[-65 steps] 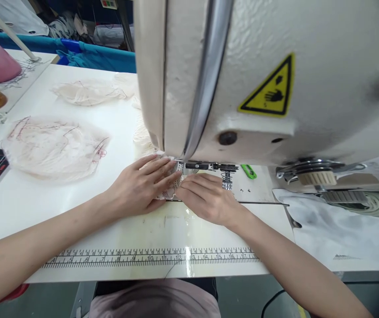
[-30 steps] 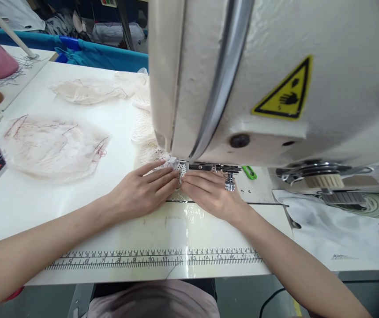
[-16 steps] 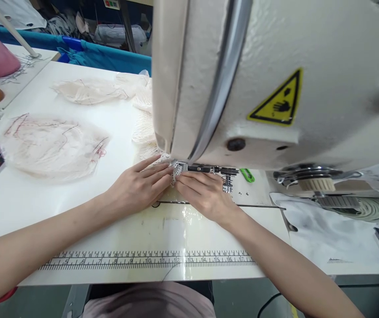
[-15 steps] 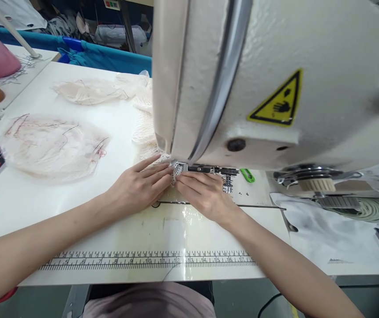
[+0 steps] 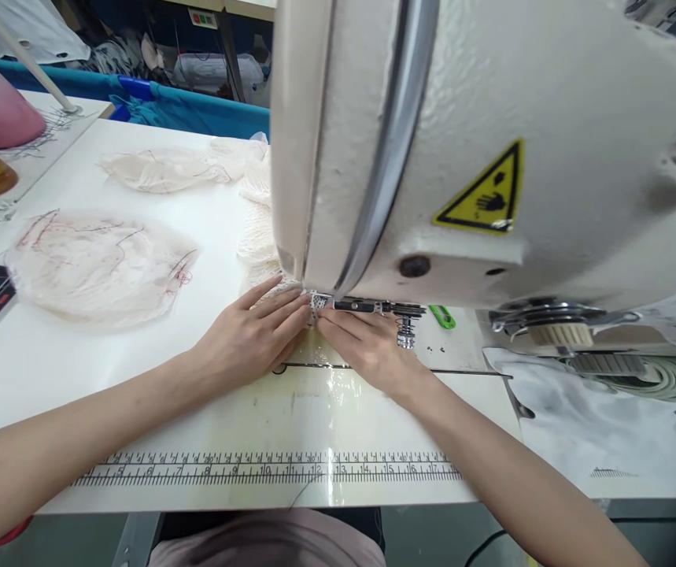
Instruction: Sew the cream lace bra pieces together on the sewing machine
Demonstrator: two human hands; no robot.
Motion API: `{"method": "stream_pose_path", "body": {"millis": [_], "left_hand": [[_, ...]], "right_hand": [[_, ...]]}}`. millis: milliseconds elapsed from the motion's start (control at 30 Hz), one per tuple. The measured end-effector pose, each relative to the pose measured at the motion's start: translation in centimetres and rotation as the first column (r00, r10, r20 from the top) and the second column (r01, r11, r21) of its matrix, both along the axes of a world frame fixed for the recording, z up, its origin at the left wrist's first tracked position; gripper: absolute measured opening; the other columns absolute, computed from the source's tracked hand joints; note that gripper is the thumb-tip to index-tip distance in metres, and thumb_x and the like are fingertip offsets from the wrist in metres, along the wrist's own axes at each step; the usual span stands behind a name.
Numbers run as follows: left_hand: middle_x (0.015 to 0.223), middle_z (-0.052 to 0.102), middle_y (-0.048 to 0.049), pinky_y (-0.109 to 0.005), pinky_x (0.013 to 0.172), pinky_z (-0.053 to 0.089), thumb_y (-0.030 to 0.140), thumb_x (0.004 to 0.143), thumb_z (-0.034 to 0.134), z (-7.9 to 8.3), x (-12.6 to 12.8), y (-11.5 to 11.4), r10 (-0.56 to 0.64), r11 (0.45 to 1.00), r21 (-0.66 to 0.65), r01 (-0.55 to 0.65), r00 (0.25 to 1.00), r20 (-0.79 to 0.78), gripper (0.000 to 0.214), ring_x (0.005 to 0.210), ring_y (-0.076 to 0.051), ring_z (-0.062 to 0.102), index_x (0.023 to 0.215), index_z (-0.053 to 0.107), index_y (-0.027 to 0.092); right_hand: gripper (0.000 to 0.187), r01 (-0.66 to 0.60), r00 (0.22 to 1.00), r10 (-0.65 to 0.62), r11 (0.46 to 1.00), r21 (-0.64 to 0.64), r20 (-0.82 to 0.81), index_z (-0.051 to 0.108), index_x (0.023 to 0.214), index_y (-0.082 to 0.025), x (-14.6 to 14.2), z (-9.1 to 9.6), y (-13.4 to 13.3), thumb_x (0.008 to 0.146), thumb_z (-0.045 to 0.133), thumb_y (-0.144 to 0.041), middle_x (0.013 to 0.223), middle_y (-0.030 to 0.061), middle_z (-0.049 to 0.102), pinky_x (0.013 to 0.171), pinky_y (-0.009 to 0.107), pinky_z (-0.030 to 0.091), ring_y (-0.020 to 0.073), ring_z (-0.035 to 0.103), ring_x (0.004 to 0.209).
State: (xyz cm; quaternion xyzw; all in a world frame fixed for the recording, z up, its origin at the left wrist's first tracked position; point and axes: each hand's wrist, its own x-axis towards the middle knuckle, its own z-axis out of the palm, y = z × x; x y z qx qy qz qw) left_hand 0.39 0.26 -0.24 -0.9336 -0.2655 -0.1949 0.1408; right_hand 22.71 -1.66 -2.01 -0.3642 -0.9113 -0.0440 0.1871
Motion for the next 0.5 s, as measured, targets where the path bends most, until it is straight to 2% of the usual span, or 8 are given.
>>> {"method": "stream_pose_path", "body": {"millis": [167,400,500], "left_hand": [[0.117,0.07,-0.0088,-0.042,0.103,0.049,0.019,0.097,0.046,-0.04,0.08,0.04,-0.013,0.998,0.053,0.013,1.0,0.007,0.026,0.108,-0.024,0.067,0.112,0.066,0.01],[0.115,0.071,-0.0084,-0.041,0.104,0.048,0.02,0.096,0.048,-0.25,0.15,0.02,-0.005,0.998,0.056,0.004,1.0,0.012,0.027,0.11,-0.023,0.066,0.114,0.067,0.012],[0.115,0.071,-0.0096,-0.042,0.104,0.047,0.02,0.096,0.05,-0.34,0.18,0.03,-0.01,0.999,0.045,0.009,1.0,0.023,0.027,0.11,-0.025,0.066,0.114,0.068,0.011]], "right_hand": [[0.03,0.069,0.998,-0.068,0.997,0.044,-0.016,0.067,0.109,-0.023,0.0,-0.36,0.08,0.091,0.051,-0.005,0.107,0.0016,0.071,0.08,0.025,0.051,0.0133,0.064,0.096],[0.028,0.12,0.993,-0.12,0.993,0.023,0.001,0.069,0.106,-0.023,0.11,-0.31,0.46,0.092,0.05,-0.008,0.106,0.0025,0.071,0.08,0.026,0.048,0.0144,0.064,0.094],[0.023,0.136,0.991,-0.137,0.987,0.083,0.002,0.068,0.104,-0.025,0.23,-0.25,0.62,0.093,0.052,-0.012,0.105,0.0001,0.071,0.074,0.026,0.044,0.013,0.063,0.087]]}}
